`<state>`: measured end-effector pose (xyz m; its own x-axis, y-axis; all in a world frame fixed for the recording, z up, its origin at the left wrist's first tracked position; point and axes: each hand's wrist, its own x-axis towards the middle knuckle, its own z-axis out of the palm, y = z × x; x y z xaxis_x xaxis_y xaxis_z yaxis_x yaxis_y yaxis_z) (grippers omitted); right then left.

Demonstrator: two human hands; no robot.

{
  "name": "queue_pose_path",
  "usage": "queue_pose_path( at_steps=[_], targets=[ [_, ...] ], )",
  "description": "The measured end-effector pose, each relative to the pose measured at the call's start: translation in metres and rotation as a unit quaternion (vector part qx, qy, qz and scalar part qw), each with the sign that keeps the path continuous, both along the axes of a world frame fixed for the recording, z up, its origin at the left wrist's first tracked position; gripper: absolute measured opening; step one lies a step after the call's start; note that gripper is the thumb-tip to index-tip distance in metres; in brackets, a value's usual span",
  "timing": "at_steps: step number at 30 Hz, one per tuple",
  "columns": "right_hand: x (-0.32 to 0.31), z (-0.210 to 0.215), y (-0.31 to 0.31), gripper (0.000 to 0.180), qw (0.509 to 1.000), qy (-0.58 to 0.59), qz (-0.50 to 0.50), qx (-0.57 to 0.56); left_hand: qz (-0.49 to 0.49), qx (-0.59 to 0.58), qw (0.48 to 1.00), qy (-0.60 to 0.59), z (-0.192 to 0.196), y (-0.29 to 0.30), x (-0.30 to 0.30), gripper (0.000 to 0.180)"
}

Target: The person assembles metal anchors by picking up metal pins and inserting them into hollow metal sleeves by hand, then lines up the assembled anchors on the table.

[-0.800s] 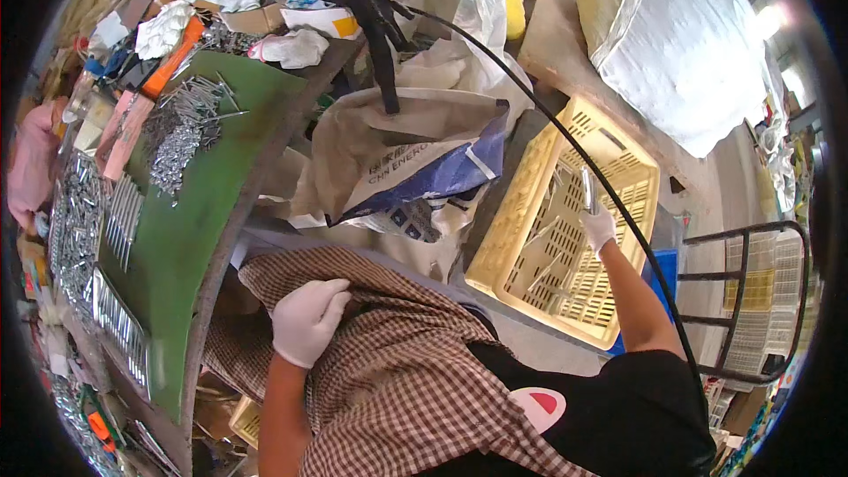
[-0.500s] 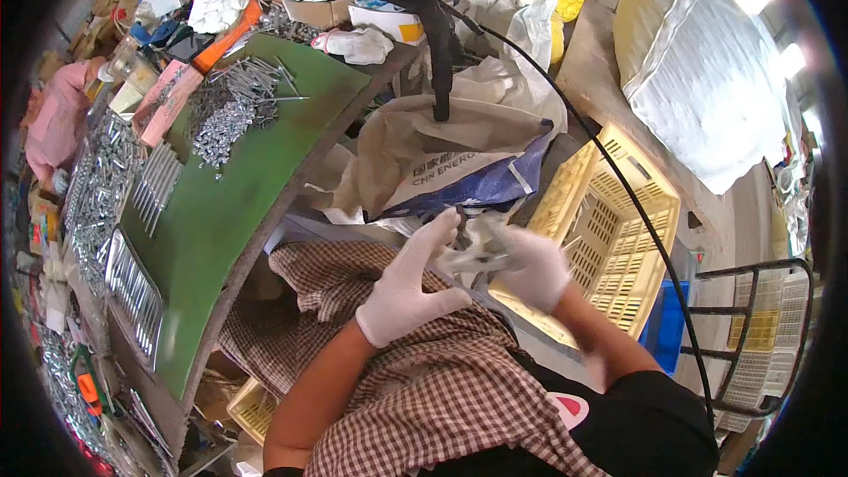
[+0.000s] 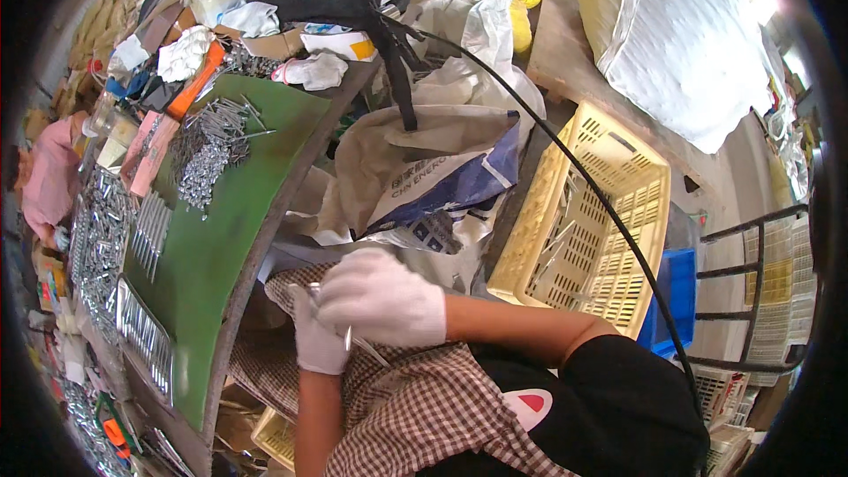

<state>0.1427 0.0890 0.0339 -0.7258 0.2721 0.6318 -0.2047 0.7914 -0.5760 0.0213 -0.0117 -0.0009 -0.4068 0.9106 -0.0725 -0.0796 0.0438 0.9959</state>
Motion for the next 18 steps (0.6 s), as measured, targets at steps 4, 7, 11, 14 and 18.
queue_pose_path(
  at_steps=[4, 7, 11, 14, 18],
  targets=[
    [0.009, -0.013, -0.015, 0.029, 0.992, -0.041, 0.030, 0.118, 0.109, -0.027, 0.918, -0.381, -0.028, 0.001, -0.009, 0.035],
    [0.050, -0.032, -0.001, 0.030, 0.998, -0.024, -0.059, 0.023, -0.110, 0.051, 0.794, -0.595, -0.036, 0.003, -0.031, 0.024],
    [0.144, -0.077, 0.043, 0.016, 0.906, 0.021, -0.421, 0.042, -0.014, 0.006, 0.888, -0.460, -0.019, -0.001, -0.028, 0.024],
    [0.228, -0.111, 0.109, 0.012, 0.725, 0.125, -0.674, -0.068, -0.048, -0.043, 0.913, -0.403, -0.018, 0.003, -0.011, 0.027],
    [0.325, -0.216, 0.174, 0.040, 0.539, -0.105, -0.792, -0.266, -0.092, -0.131, 0.909, -0.386, -0.028, 0.008, 0.010, 0.030]
  ],
)
